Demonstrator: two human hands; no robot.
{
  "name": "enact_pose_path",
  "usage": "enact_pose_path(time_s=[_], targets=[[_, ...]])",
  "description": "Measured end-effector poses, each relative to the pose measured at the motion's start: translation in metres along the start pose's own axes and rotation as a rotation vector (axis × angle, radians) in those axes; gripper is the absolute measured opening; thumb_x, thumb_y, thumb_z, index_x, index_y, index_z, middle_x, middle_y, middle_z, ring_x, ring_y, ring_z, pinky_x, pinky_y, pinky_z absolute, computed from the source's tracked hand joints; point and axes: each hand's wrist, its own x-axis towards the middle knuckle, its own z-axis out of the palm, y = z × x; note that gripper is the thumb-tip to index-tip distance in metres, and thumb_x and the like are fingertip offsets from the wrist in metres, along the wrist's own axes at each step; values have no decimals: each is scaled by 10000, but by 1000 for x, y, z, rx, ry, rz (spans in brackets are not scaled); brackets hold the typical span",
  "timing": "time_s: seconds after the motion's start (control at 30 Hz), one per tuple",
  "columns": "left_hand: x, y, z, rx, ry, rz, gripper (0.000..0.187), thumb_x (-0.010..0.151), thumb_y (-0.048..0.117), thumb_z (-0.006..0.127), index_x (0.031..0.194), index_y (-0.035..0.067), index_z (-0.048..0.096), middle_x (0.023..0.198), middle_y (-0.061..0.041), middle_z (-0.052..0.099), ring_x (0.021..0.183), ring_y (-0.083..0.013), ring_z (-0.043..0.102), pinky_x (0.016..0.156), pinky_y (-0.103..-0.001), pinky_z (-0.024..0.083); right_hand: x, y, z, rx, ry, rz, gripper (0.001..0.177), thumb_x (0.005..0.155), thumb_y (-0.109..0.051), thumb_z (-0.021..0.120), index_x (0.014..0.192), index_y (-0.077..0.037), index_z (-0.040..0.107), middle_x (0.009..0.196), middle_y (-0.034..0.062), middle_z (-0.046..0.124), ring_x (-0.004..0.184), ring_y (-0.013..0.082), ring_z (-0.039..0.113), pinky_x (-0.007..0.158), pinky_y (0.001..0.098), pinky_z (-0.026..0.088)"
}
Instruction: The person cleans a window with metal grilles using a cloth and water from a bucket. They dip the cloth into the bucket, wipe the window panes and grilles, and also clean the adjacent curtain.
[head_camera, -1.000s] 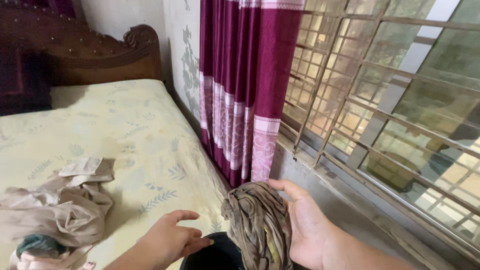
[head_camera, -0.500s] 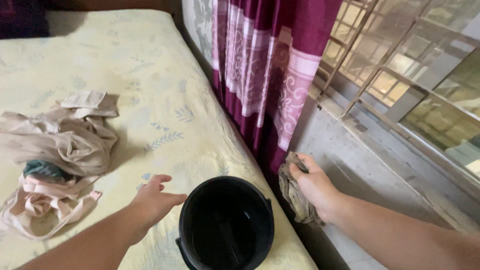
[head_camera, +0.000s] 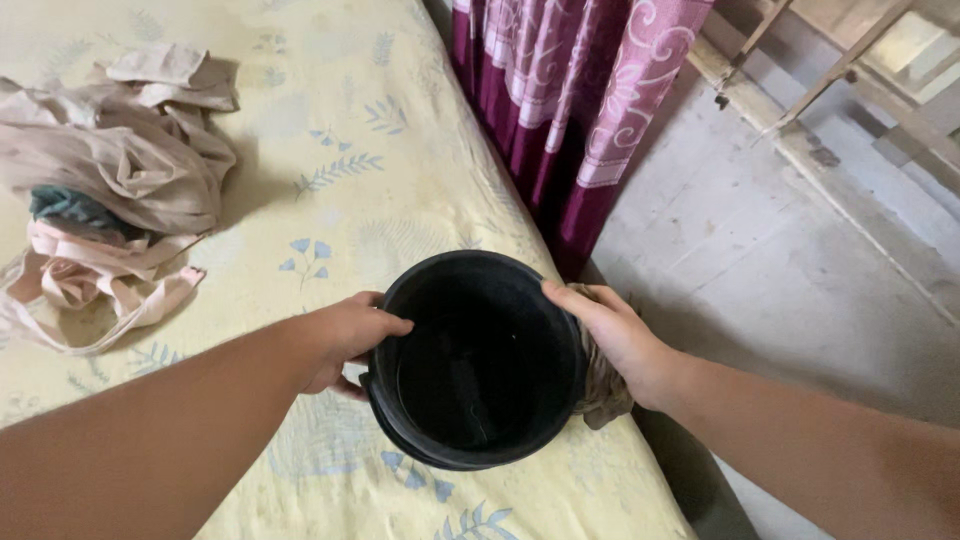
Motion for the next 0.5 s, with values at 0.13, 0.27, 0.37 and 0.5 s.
enact_pose_path(time_s=[0.13,0.27,0.37,0.5], targets=[[-8,-4,4,51,-10,-3,595,958,159,547,1506,329,388,1338,-107,631,1144,-308,634,917,-541,546,12,11,2,-153,-46,-195,672,737,-223,801,1368,-187,575,1220,79,734,1102,198,696,935,379,558],[-7,-10,6,-28,-18,28,634,921,59,515,1483,336,418,1333,-102,634,1127,-277,642,913,-516,556,22,19,-3,-105,-58,-211,593,759,-132,766,1335,-174,629,1122,65,753,1021,190,702,887,362,558],[-2,-10,6,-51,-30,65,595,912,24,493,1453,270,478,1313,-124,637,1107,-297,648,890,-522,556,20,15,-8,-180,-79,-194,539,791,-134,742,1321,-182,652,1063,67,759,962,188,707,851,361,564],[-2,-11,7,-69,2,70,570,898,-7,485,1403,254,534,1214,-126,655,1016,-284,639,840,-503,551,14,6,-9,-227,-118,-169,486,798,-115,737,1281,-154,695,1019,70,770,924,181,718,819,349,575]])
